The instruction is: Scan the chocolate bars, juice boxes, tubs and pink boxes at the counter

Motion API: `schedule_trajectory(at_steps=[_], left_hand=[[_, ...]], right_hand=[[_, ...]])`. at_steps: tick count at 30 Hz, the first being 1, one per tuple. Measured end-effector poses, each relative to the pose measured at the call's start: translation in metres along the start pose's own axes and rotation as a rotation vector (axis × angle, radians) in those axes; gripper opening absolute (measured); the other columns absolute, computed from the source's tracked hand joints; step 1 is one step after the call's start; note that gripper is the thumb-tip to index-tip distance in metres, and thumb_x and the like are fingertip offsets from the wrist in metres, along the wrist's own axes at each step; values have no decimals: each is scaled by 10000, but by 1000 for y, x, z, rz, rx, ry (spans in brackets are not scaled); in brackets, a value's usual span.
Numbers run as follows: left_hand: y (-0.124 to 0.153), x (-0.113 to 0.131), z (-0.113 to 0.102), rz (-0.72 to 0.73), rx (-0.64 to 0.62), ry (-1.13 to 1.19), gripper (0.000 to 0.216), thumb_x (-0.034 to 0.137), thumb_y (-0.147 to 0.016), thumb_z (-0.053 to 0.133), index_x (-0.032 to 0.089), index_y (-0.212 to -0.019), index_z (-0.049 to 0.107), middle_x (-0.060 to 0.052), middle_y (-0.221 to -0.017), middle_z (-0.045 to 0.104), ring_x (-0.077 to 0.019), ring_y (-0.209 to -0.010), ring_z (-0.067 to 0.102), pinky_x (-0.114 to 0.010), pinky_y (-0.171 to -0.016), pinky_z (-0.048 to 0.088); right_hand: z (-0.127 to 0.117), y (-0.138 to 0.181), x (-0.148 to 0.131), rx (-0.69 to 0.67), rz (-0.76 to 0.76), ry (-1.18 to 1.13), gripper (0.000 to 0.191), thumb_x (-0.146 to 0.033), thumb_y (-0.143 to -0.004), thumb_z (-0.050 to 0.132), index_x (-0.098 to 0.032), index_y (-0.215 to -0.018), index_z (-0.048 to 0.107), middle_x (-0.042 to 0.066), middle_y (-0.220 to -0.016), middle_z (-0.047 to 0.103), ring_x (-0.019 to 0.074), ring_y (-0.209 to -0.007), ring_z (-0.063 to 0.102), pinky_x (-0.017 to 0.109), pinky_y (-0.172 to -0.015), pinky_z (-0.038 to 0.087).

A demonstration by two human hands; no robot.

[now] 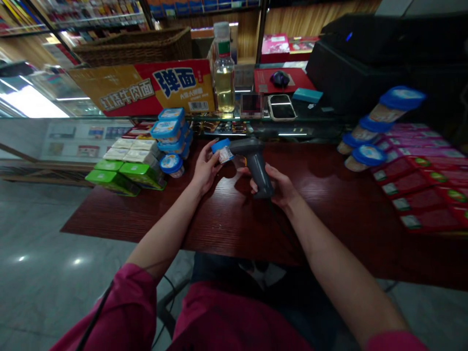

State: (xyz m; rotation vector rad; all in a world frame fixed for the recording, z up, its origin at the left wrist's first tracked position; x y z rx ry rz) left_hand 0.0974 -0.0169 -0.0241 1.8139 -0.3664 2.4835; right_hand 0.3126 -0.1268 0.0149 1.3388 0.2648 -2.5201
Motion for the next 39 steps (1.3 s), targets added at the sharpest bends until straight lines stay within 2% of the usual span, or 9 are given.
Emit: schedule_trajectory(at_steps=[8,14,18,21,25,30,34,36,39], left_hand=[[6,9,10,4,30,2,469,349,-925,770,296,-1362,610,-87,-1226,689,-263,-1164,698,-485,-953,660],[8,12,13,10,40,-18,540,351,-854,809,280,-1346,597,-99,-1319,688,-247,-1155,710,-454,-961,650],[15,13,20,86,81,-138,535,359,-749,871,226,-1215,645,-90,-1270,718,-214,-1096,721,-381,-979,623],[20,15,41,161,72,-248,488,368,-713,894,216,-1118,669,-80,-1204,747,-221,-1077,729,-396,-997,615],[17,8,105,209,-90,-281,474,333,-687,914,211,-1092,702,-78,-1160,764,-240,-1046,749,-421,-993,619],[-2,-14,227,284,-279,-172,460,280,-731,865,208,-1148,685,-84,-1236,745,-250,-1117,743,-442,-1065,582],[-13,-28,319,382,-371,-191,435,165,-762,795,200,-1177,670,-95,-1289,723,-268,-1224,694,-440,-1103,550],[-15,-34,352,420,-392,-225,433,121,-762,774,198,-1174,665,-91,-1266,726,-268,-1216,689,-436,-1104,542],[-18,-44,381,462,-377,-303,438,79,-777,730,204,-1189,646,-90,-1270,708,-260,-1219,675,-418,-1081,551]], right_hand=[[1,1,-1,6,-28,35,469,-476,-891,744,-165,-1241,733,145,-1270,791,155,-624,691,288,-549,593],[-2,3,-5,51,-30,11,433,-472,-937,688,-187,-1262,718,128,-1255,795,133,-598,663,281,-570,587],[-19,17,-14,132,-103,-33,377,-465,-912,699,-206,-1185,716,113,-1245,804,137,-606,663,277,-576,585],[-41,46,-27,213,-172,-34,385,-460,-885,719,-221,-1187,704,98,-1256,803,145,-629,673,290,-599,594],[-65,107,-42,327,-250,80,457,-432,-828,812,-204,-1207,695,116,-1206,807,172,-653,716,287,-546,575],[-78,176,-48,528,-334,159,435,-391,-839,838,-223,-1213,693,103,-1173,810,173,-650,730,277,-541,567],[-84,207,-50,696,-451,105,397,-385,-820,848,-229,-1151,695,77,-1092,820,154,-603,688,261,-508,539],[-88,214,-49,774,-497,67,363,-380,-827,837,-226,-1126,701,64,-1059,813,137,-592,660,236,-475,502],[-93,215,-48,827,-536,22,352,-382,-845,811,-231,-1146,708,51,-1021,798,128,-594,629,224,-450,459]])
Point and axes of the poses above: each hand's wrist, its own y-axis away from the middle knuckle, its own z-axis out of the palm, x = y × z, the point moved 2 cm from there along -y, towards the middle knuckle
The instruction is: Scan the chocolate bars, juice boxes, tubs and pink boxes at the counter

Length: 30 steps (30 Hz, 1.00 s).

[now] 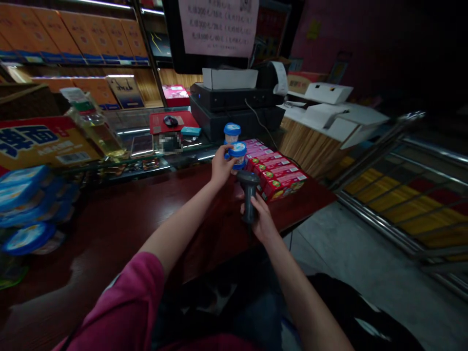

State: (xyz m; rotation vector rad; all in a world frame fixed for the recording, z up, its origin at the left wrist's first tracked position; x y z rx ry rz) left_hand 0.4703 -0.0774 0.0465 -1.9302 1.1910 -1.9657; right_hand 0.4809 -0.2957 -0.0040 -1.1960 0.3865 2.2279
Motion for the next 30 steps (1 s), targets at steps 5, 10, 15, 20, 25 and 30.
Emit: schedule_trajectory(at_steps=[5,10,15,20,25,30], left_hand=[[-2,-13,13,33,45,-190,438,0,-776,686,172,-1176,649,-136,-1308,636,-266,-1297,603,-414,-1162,492],[-2,-24,15,4,17,-230,442,24,-791,738,187,-1198,685,-128,-1292,571,-272,-1245,599,-417,-1094,545],[1,-31,0,7,-78,-164,605,81,-803,792,231,-1368,635,-130,-1375,535,-269,-1205,639,-403,-991,604],[57,-23,-84,92,-68,-286,567,150,-932,675,247,-1474,538,-131,-1426,552,-225,-1174,677,-438,-1109,552],[137,12,-212,181,-34,-768,448,197,-999,590,230,-1446,592,-129,-1422,649,-259,-1363,609,-434,-1168,473],[193,55,-328,111,157,-1176,487,336,-1000,666,329,-1485,621,-88,-1508,651,-327,-1487,527,-524,-1305,211]], right_hand=[[0,-5,3,-3,6,-34,377,-410,-860,796,-238,-1186,717,63,-1070,790,135,-609,622,238,-455,461],[4,-2,0,-26,30,-15,375,-427,-842,824,-216,-1141,740,64,-1070,786,124,-621,624,225,-472,473],[6,0,-3,-16,34,1,399,-439,-828,844,-207,-1137,744,63,-1073,787,109,-615,611,206,-458,443],[9,0,-3,-97,119,66,404,-446,-814,853,-197,-1119,763,73,-1050,796,133,-655,640,215,-480,467],[41,-9,23,-254,300,42,314,-439,-892,777,-186,-1078,779,105,-1126,809,144,-706,675,249,-608,569],[117,-25,79,-462,560,-37,345,-469,-1019,582,-202,-1107,782,83,-1025,804,162,-690,699,280,-654,619]])
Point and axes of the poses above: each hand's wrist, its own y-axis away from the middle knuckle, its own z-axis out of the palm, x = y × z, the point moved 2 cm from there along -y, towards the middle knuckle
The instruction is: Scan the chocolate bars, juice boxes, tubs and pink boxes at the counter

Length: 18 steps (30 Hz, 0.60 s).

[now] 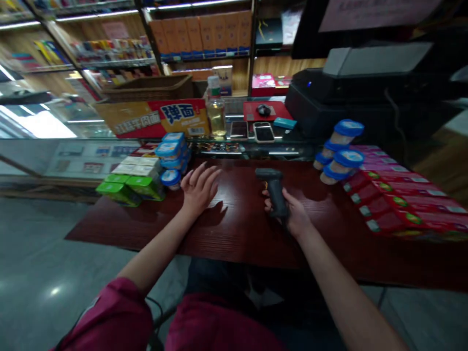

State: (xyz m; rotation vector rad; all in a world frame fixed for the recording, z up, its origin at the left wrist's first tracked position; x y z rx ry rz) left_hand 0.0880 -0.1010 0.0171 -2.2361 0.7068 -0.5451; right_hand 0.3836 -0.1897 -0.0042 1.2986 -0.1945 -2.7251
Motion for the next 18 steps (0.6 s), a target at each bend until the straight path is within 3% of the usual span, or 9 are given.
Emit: schedule_trajectory(at_steps=[4,7,11,15,18], left_hand=[[26,-46,-51,-374,108,-204,790,556,-909,762,255,-1596,511,-181,-1662,479,-455,-1610,300,-660,-1311,23],[34,-56,-62,-480,97,-233,740,516,-919,750,231,-1566,531,-187,-1717,389,-453,-1653,178,-716,-1296,-33],[28,-61,-55,-447,50,-205,393,320,-943,716,287,-1335,703,-103,-1721,405,-412,-1656,211,-748,-1297,-7],[25,-69,-45,-340,-33,-112,259,289,-966,700,317,-1214,770,-89,-1521,653,-380,-1570,424,-696,-1306,200],[28,-69,-38,-225,-106,13,275,335,-999,675,312,-1260,758,-84,-1490,675,-339,-1528,497,-594,-1251,402]], right_hand=[[54,-47,27,-236,176,95,485,-552,-1050,499,-161,-1113,779,110,-935,799,191,-690,720,312,-677,642],[81,-61,41,-365,225,173,523,-606,-1034,516,-169,-1189,758,114,-988,816,177,-622,694,319,-638,642],[87,-54,43,-434,135,204,426,-488,-953,680,-210,-1274,714,125,-1434,710,132,-619,672,329,-628,659],[78,-40,34,-438,144,198,445,-404,-890,728,-211,-1290,694,142,-1505,656,135,-657,671,316,-579,657],[75,-37,30,-441,182,192,453,-397,-880,725,-208,-1288,676,157,-1502,651,149,-663,674,322,-539,650]])
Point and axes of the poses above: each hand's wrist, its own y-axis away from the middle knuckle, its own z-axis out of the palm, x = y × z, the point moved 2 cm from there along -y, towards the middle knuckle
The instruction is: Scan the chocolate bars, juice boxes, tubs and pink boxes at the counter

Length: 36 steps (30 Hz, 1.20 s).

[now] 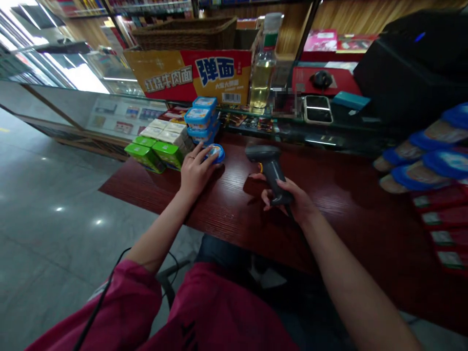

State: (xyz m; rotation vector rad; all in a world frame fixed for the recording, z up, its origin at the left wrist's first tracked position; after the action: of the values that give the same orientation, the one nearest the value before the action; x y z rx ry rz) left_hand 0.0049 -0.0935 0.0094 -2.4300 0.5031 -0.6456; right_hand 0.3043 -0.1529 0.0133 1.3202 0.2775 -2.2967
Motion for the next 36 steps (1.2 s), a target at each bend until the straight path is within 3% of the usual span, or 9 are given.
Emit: schedule_trajectory(at_steps=[3,6,8,12,16,20,24,30,36], left_hand=[[0,1,8,66,-61,126,357,363,-1035,628,292,-1379,686,-99,-1611,559,-285,-1516,516,-508,-1233,460],[-5,-4,16,79,-132,236,532,418,-999,682,243,-1493,589,-151,-1694,440,-298,-1566,445,-505,-1279,397],[-9,-10,21,41,-177,324,634,439,-962,720,222,-1531,544,-169,-1677,461,-315,-1576,426,-512,-1282,387],[-19,-22,34,-129,-168,545,683,449,-890,782,223,-1496,562,-145,-1574,585,-314,-1433,586,-483,-1214,470],[-36,-27,60,-353,-16,739,611,486,-877,796,227,-1406,634,-112,-1244,744,-267,-1095,730,-411,-986,606],[-65,-27,98,-488,85,934,613,562,-872,802,232,-1365,648,-71,-970,722,-220,-880,711,-352,-810,613],[-81,-25,117,-483,140,955,602,547,-830,849,224,-1305,671,-86,-1082,722,-229,-974,703,-343,-850,600],[-77,-27,114,-463,83,1010,625,579,-848,825,242,-1347,660,-72,-1038,734,-203,-921,704,-317,-829,602],[-77,-30,115,-497,50,1060,543,559,-877,805,258,-1303,656,-60,-1024,720,-206,-923,711,-375,-853,635]], right_hand=[[-1,-3,0,-10,-12,6,396,-379,-875,723,-184,-1216,676,167,-1398,704,133,-605,638,311,-521,633],[-3,-6,-1,-5,-61,3,303,-369,-881,710,-163,-1099,669,146,-1195,759,113,-544,592,272,-464,577],[-4,-7,-1,-16,-67,6,283,-379,-891,700,-160,-1064,656,116,-1038,764,116,-526,581,255,-429,534],[-2,-8,0,-45,-54,50,297,-391,-886,701,-147,-1050,656,48,-771,709,123,-478,553,250,-403,488],[-3,-10,2,36,-111,83,281,-368,-851,741,-158,-1014,647,86,-927,770,104,-450,557,257,-376,485],[-6,-11,4,98,-159,119,276,-342,-848,763,-185,-1024,619,73,-989,783,97,-437,569,256,-372,497],[-7,-11,2,133,-208,149,267,-327,-864,759,-197,-1040,605,31,-895,760,98,-435,571,250,-384,499],[-2,-12,2,155,-216,156,328,-307,-852,780,-204,-1099,591,7,-876,739,104,-462,586,250,-400,516],[3,-11,2,176,-222,169,321,-318,-849,786,-208,-1084,597,-5,-826,718,106,-465,583,250,-402,512]])
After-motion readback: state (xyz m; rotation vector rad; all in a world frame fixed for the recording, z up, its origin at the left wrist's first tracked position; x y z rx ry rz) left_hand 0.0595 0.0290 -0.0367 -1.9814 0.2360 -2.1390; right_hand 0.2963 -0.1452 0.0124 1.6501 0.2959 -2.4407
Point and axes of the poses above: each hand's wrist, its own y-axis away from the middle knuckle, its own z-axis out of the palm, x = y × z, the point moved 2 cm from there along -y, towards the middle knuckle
